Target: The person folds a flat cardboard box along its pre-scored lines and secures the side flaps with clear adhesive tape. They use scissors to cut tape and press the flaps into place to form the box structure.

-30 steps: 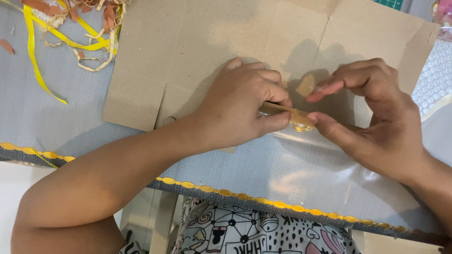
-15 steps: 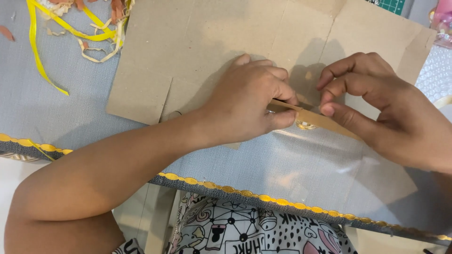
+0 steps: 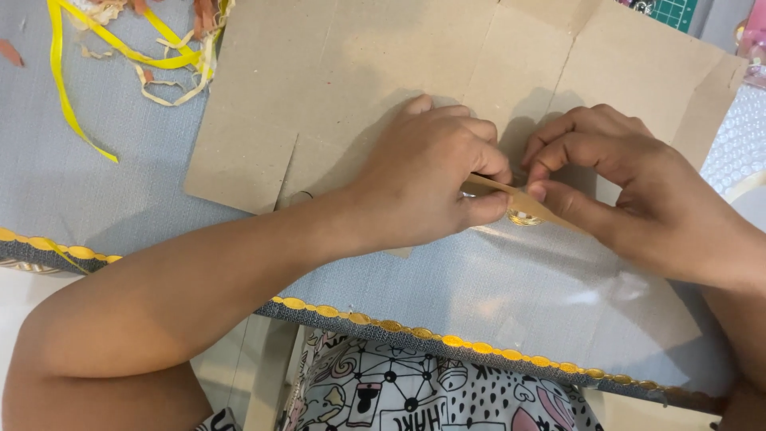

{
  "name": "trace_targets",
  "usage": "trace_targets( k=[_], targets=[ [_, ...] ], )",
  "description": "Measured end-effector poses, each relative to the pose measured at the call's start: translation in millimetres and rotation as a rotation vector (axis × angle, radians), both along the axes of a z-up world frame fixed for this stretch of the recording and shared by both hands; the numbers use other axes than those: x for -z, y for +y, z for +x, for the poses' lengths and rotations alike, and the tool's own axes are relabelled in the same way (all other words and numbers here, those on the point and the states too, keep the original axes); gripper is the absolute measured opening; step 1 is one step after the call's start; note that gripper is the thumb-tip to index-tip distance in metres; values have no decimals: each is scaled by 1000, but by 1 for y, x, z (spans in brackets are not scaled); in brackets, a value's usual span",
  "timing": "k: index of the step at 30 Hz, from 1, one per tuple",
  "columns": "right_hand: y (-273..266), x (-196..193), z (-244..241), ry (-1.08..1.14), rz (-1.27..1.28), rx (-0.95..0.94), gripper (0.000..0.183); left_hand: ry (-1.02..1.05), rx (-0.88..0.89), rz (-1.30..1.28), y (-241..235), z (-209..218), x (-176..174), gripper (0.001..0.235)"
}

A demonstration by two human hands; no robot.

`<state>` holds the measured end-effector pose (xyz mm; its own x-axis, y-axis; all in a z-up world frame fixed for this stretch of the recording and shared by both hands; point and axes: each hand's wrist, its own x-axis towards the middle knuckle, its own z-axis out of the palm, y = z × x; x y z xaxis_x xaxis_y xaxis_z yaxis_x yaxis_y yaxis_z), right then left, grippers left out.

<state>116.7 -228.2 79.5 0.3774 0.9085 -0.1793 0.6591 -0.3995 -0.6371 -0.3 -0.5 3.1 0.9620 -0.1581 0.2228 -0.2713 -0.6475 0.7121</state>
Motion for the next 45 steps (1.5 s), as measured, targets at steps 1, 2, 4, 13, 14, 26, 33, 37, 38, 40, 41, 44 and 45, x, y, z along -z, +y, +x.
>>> trace_targets(
  k=[1,2,4,13,14,26,33,37,38,40,41,44,45],
  targets=[
    [1,0,0,8,8,-1,6,-1,0,4,0,0,0,16],
    [2,0,0,16,18,-4,6,-1,-1,9,0,0,1,15],
    [2,0,-1,18,17,5,6,-5,-1,9,0,0,1,15],
    [1,2,-2,9,20,21,3,-12,-1,1,1,-1,0,16],
    [1,2,-1,4,17,22,4,-13,-4,6,1,-2,0,16],
    [4,1,-5,5,41,58,4,-27,-3,5,1,-1,-1,18],
    [3,6,-8,-37,67,63,6,-24,-3,-4,0,-2,-1,17],
    [3,8,-12,-85,104,96,10,-39,-1,2,0,-1,1,17],
    [3,9,-13,-114,133,97,12,-42,-2,4,0,-1,2,18],
    [-1,11,-16,-183,121,106,14,-43,-3,-10,0,-1,0,16],
    [-2,13,-18,-250,108,115,17,-44,-3,-24,1,-1,-2,15],
    [-8,15,-20,-350,128,95,20,-37,-4,-38,0,-1,-2,15],
    [-10,18,-20,-351,129,96,20,-38,-3,-37,0,-1,-1,15]
  ],
)
